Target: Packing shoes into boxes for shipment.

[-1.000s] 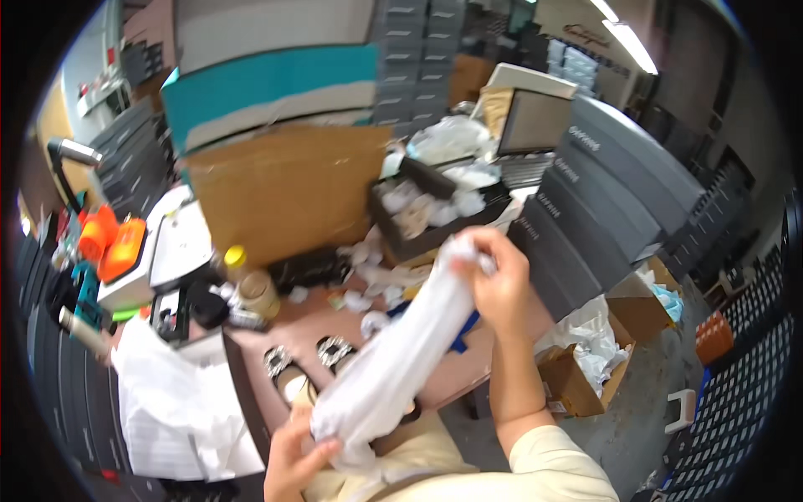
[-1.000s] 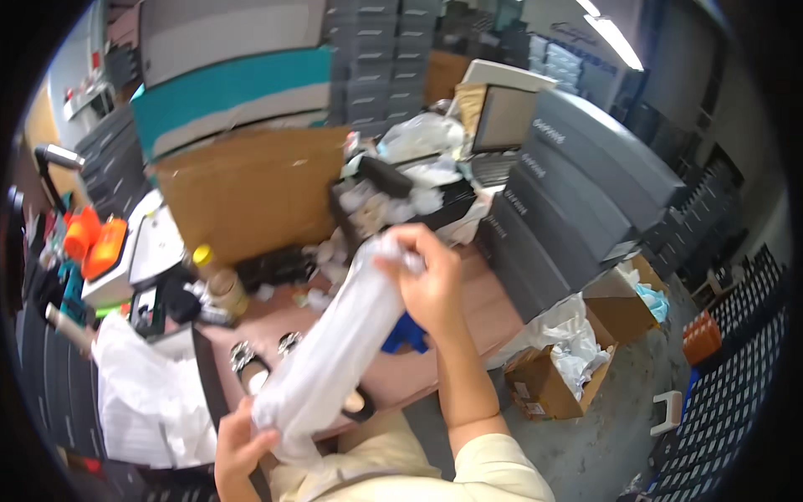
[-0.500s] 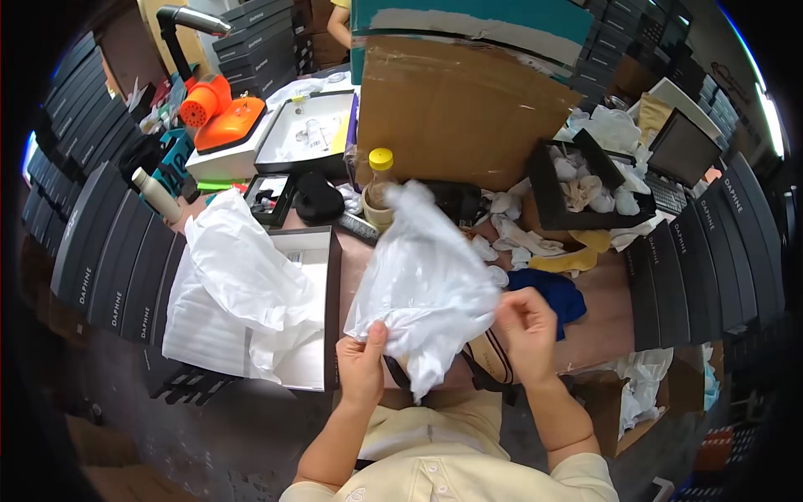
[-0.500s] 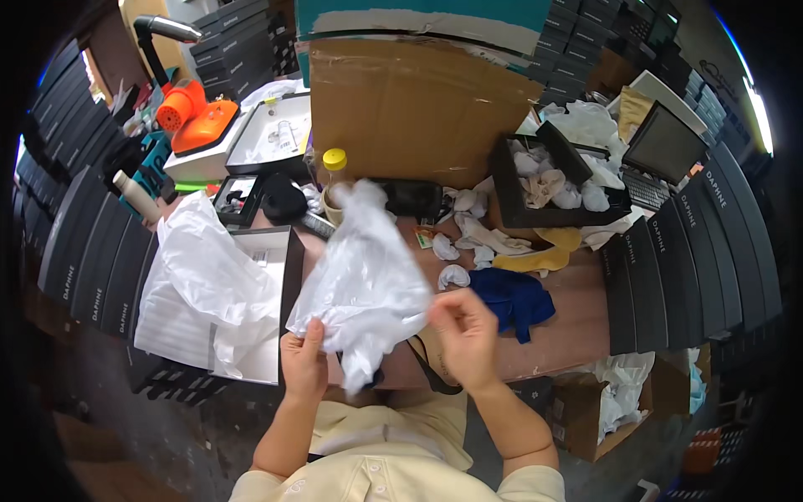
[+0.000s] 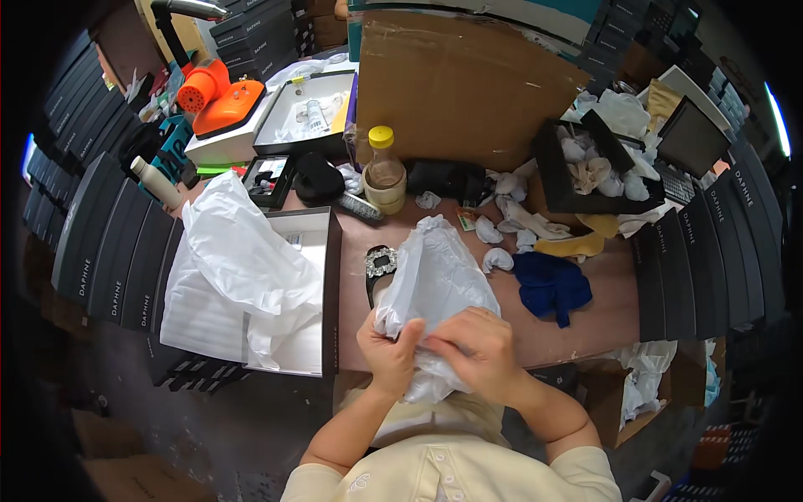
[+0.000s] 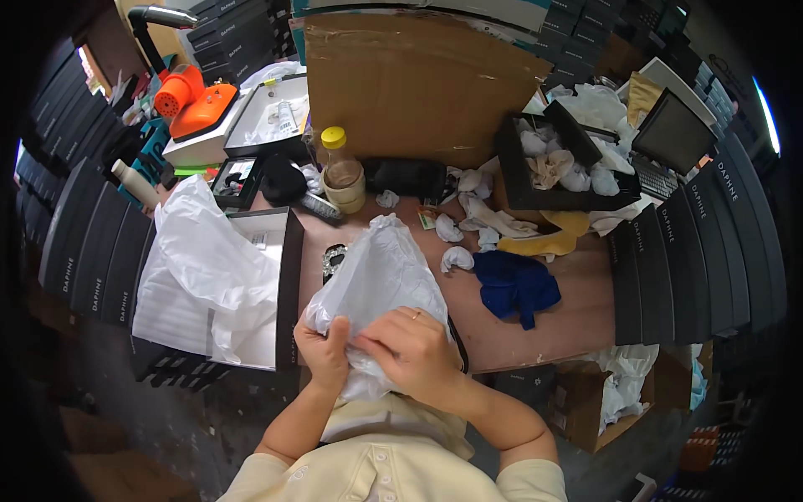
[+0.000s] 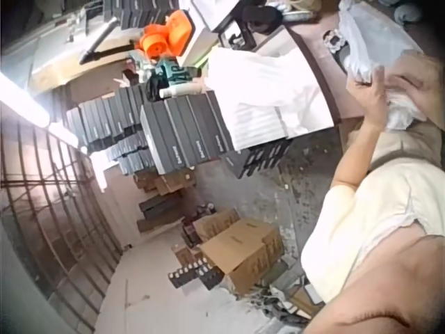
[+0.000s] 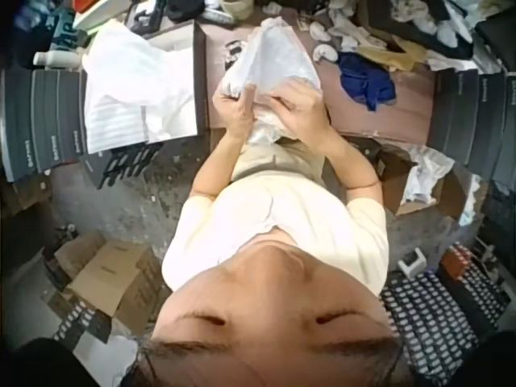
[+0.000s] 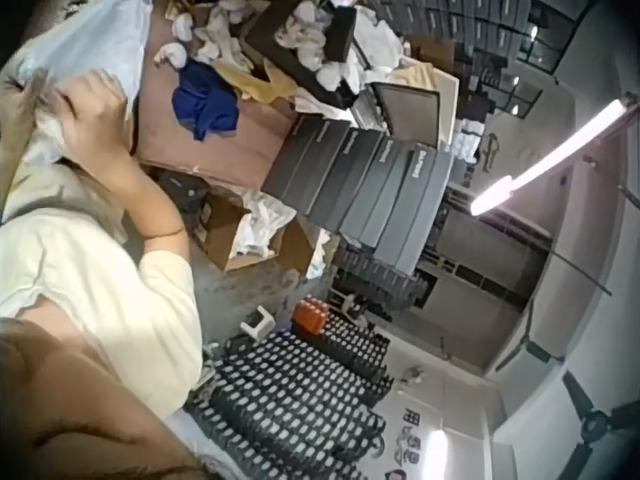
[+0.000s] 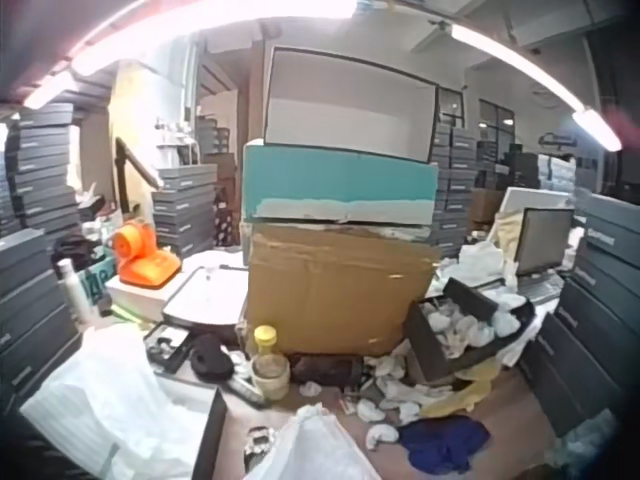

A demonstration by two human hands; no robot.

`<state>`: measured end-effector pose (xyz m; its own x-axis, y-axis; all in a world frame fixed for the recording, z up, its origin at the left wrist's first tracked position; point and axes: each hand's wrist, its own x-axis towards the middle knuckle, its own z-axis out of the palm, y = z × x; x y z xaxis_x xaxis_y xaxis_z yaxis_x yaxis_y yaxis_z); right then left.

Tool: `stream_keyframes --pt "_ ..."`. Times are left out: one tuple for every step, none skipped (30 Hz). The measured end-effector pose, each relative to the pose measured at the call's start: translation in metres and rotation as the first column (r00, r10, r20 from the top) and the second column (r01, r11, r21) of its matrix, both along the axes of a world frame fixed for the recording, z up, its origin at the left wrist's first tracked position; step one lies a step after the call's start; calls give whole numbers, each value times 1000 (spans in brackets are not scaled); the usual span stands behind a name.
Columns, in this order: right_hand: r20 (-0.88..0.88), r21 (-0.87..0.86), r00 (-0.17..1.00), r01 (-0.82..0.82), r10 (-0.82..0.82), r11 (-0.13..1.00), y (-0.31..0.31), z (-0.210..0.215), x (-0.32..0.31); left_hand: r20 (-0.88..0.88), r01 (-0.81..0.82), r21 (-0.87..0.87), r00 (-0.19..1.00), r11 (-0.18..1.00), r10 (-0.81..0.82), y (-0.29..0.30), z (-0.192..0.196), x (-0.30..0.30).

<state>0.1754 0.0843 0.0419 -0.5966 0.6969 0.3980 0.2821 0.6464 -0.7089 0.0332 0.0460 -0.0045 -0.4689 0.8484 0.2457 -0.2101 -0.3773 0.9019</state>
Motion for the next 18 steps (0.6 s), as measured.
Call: stream_keyframes --pt "-62 -7 998 -2 2 1000 3 0 2 80 13 -30 997 999 -11 -1 3 -3" --pt "-125 -13 992 -5 3 1000 7 3 3 160 28 -59 987 998 -18 -3 10 -8" --pt "-186 -20 982 -8 4 1000 9 6 3 239 44 -87 971 995 -22 -4 14 -10" --pt "-180 -153 982 26 -54 988 -3 19 -8 316 93 -62 946 994 -69 -5 15 -10" --pt "-134 -62 988 67 -74 996 -9 17 -14 230 150 -76 965 986 -129 -6 16 -12" --pt "-89 31 991 102 -99 994 -15 15 -18 144 207 -95 971 974 -192 -7 18 -15" --pt "-43 131 991 128 -123 983 -18 14 -20 59 257 -112 966 960 -252 -8 19 -17" --pt "-11 166 989 148 -148 975 -17 13 -20 157 292 -126 950 948 -271 -10 24 -17" --pt "19 202 985 166 -174 965 -16 13 -21 276 354 -135 911 925 -308 -12 26 -18" --pt "52 234 979 181 -198 955 -16 13 -21 395 414 -140 856 899 -333 -17 27 -20" --pt "85 266 971 193 -223 944 -17 13 -21 508 472 -136 788 871 -348 -21 27 -21" --pt "68 264 971 206 -231 942 -19 11 -21 609 505 -140 722 852 -328 -23 27 -20" --pt "48 263 969 221 -242 939 -19 8 -22 667 504 -111 677 857 -312 -23 28 -19" --pt "28 261 967 237 -252 936 -19 5 -23 720 500 -82 627 862 -295 -21 29 -18" --pt "-56 184 963 268 -263 946 -19 2 -21 770 494 -54 574 868 -278 -19 30 -18" --pt "-139 107 951 291 -276 951 -18 0 -18 711 456 -92 652 885 -262 -15 32 -17" --pt "-219 27 931 306 -293 952 -17 -2 -14 726 451 -88 640 888 -252 -13 31 -19" --pt "-283 -188 872 357 -398 915 -21 -7 -11 741 445 -85 626 891 -243 -12 28 -23"
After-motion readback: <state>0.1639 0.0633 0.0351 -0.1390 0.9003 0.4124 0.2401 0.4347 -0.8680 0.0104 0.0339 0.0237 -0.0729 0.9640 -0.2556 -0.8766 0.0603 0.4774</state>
